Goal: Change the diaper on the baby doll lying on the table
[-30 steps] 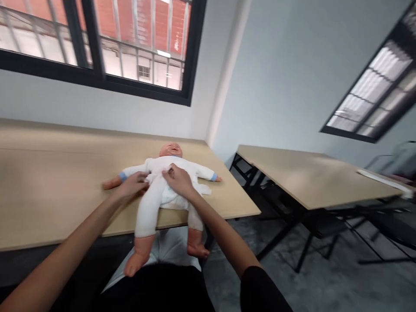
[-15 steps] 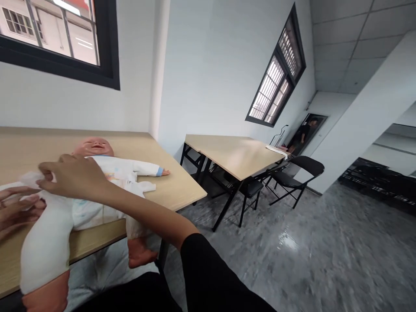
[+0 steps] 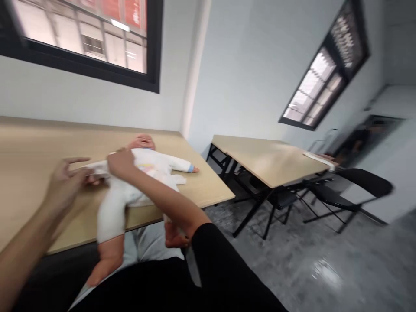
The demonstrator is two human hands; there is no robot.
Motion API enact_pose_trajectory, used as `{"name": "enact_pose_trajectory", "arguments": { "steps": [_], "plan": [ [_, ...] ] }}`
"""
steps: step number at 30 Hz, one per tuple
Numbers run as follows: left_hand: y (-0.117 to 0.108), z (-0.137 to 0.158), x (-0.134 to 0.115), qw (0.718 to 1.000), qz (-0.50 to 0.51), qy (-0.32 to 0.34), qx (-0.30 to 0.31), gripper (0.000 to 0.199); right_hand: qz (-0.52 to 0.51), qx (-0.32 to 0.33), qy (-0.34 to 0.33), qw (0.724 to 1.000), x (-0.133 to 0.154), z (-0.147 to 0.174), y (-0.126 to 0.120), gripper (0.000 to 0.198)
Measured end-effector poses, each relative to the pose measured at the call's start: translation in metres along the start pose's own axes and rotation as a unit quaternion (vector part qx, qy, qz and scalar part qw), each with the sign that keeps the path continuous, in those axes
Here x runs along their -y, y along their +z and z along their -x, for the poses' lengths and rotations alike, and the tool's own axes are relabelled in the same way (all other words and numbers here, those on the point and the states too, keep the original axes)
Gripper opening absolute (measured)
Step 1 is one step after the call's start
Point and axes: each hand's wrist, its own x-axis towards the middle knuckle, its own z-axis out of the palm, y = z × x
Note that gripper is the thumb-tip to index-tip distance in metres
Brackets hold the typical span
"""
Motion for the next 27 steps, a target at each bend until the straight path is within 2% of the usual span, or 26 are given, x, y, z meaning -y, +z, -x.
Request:
{"name": "enact_pose_trajectory", "arguments": {
  "steps": [3,6,8,10,12,14,19,22,25,27],
  "plan": [
    [-0.005,-0.002,0.003,0.998,0.064,-0.025,-0.003,0.038,-0.015,-0.062,-0.002,0.998,-0.001,0.011,-0.008,0.026],
    [-0.007,-0.002,0.004,0.997,0.058,-0.040,0.030,0.042,-0.090,-0.129,-0.057,0.986,-0.007,0.021,-0.014,0.025],
    [-0.007,-0.001,0.004,0.997,0.058,-0.037,0.046,0.042,-0.167,-0.114,-0.095,0.975,-0.012,0.027,-0.014,0.024],
    [-0.007,0.000,0.004,0.995,0.073,-0.028,0.055,0.042,-0.219,-0.061,-0.131,0.965,-0.016,0.031,-0.010,0.020],
    [-0.007,0.000,0.003,0.994,0.093,-0.018,0.050,0.042,-0.228,-0.010,-0.130,0.965,-0.018,0.032,-0.003,0.018],
    [-0.007,0.000,0.003,0.994,0.106,-0.009,0.040,0.041,-0.212,0.009,-0.110,0.971,-0.020,0.031,0.003,0.019],
    [-0.009,-0.001,0.004,0.989,0.147,0.000,0.012,0.037,-0.163,-0.025,-0.091,0.982,-0.024,0.030,0.012,0.027],
    [-0.009,-0.002,0.005,0.987,0.156,-0.024,0.043,0.037,-0.152,-0.024,-0.094,0.984,-0.024,0.031,0.017,0.038],
    [-0.007,-0.001,0.007,0.985,0.141,-0.045,0.086,0.038,-0.193,-0.044,-0.104,0.975,-0.021,0.031,0.022,0.048],
    [-0.005,0.001,0.007,0.985,0.140,-0.048,0.091,0.039,-0.263,-0.084,-0.104,0.956,-0.019,0.030,0.024,0.045]
  ]
}}
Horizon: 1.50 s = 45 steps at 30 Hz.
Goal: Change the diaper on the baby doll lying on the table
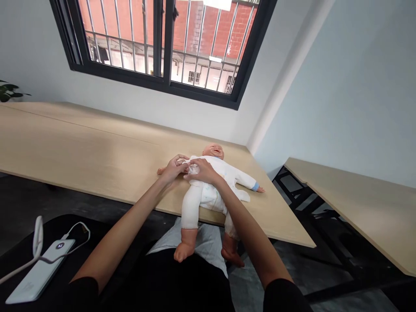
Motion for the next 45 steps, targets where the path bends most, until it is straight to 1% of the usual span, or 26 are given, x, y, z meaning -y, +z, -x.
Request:
{"name": "enact_pose_trajectory", "arguments": {
  "steps": [3,4,6,9,12,14,16,19,23,28,35,39,45],
  "plan": [
    [0.001,0.002,0.000,1.000,0.011,0.002,-0.009,0.039,-0.115,-0.056,0.002,0.992,-0.001,0.000,0.001,0.021],
    [0.001,0.003,-0.001,1.000,0.014,0.001,-0.010,0.038,-0.146,-0.064,0.005,0.987,-0.002,0.000,0.000,0.019],
    [0.000,0.004,0.000,1.000,0.019,-0.003,-0.010,0.038,-0.191,-0.073,0.011,0.979,-0.003,0.000,-0.001,0.021],
    [-0.001,0.004,0.003,1.000,0.019,-0.020,-0.002,0.043,-0.225,-0.083,0.019,0.971,-0.005,-0.001,-0.002,0.023],
    [-0.001,0.003,0.007,0.998,0.007,-0.046,0.029,0.047,-0.254,-0.092,0.040,0.962,-0.007,-0.002,-0.002,0.027],
    [-0.001,0.002,0.010,0.997,-0.009,-0.056,0.048,0.043,-0.282,-0.090,0.055,0.954,-0.007,-0.002,-0.002,0.030],
    [-0.001,0.002,0.012,0.997,-0.023,-0.058,0.054,0.036,-0.298,-0.080,0.072,0.949,-0.006,-0.002,-0.002,0.031],
    [-0.002,0.002,0.012,0.996,-0.032,-0.060,0.055,0.032,-0.303,-0.067,0.090,0.946,-0.004,0.000,-0.003,0.029],
    [-0.002,0.004,0.010,0.995,-0.034,-0.066,0.065,0.031,-0.316,-0.072,0.086,0.942,-0.002,0.000,-0.004,0.029],
    [0.001,0.003,0.009,0.996,-0.027,-0.063,0.059,0.028,-0.316,-0.068,0.081,0.943,-0.003,0.000,-0.003,0.022],
    [0.003,0.004,0.007,0.994,-0.023,-0.074,0.076,0.022,-0.285,-0.056,0.059,0.955,-0.005,0.000,-0.002,0.021],
    [0.002,0.004,0.006,0.994,-0.016,-0.071,0.080,0.023,-0.253,-0.052,0.052,0.965,-0.006,0.000,0.000,0.019],
    [0.002,0.005,0.006,0.994,-0.015,-0.066,0.081,0.026,-0.243,-0.058,0.045,0.967,-0.006,0.000,0.002,0.015]
  ]
}}
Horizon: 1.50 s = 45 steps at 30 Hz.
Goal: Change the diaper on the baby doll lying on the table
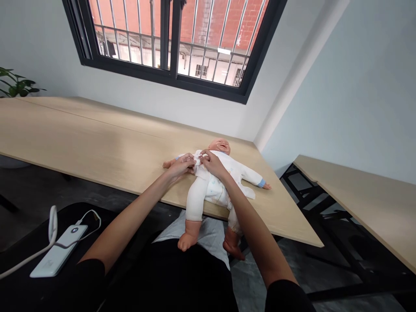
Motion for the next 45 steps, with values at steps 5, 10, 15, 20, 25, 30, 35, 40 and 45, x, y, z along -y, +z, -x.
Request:
{"name": "enact_pose_trajectory", "arguments": {
  "steps": [5,10,15,20,25,30,35,40,45],
  "plan": [
    [-0.001,0.000,0.001,1.000,-0.009,-0.006,-0.002,0.023,-0.003,-0.002,-0.001,1.000,0.004,0.001,0.001,0.013],
    [-0.003,-0.002,0.001,1.000,-0.019,-0.016,-0.009,0.020,-0.025,0.007,0.021,0.999,0.000,0.000,0.001,0.016],
    [-0.001,-0.003,0.001,0.999,-0.037,-0.028,0.004,0.022,0.016,-0.039,-0.005,0.999,-0.002,-0.002,0.002,0.019],
    [0.001,-0.001,0.001,0.998,-0.052,-0.031,0.011,0.023,0.012,-0.052,-0.007,0.999,-0.002,-0.002,0.003,0.019],
    [-0.001,-0.001,0.003,0.998,-0.053,-0.026,-0.009,0.022,0.018,-0.046,-0.009,0.999,-0.002,-0.002,0.002,0.015],
    [-0.003,-0.004,0.005,0.998,-0.044,-0.028,-0.025,0.021,0.018,-0.014,-0.010,1.000,0.000,0.000,-0.001,0.016],
    [-0.004,-0.002,0.003,0.999,-0.033,-0.037,-0.024,0.022,0.008,0.018,0.002,1.000,0.001,0.001,-0.003,0.023],
    [-0.005,-0.002,0.002,0.999,-0.016,-0.037,-0.018,0.025,-0.005,0.008,0.043,0.999,0.006,0.003,-0.002,0.029],
    [-0.012,-0.007,0.009,0.999,0.012,-0.009,-0.038,0.028,-0.006,0.005,0.057,0.998,0.013,0.006,-0.002,0.029]
  ]
}}
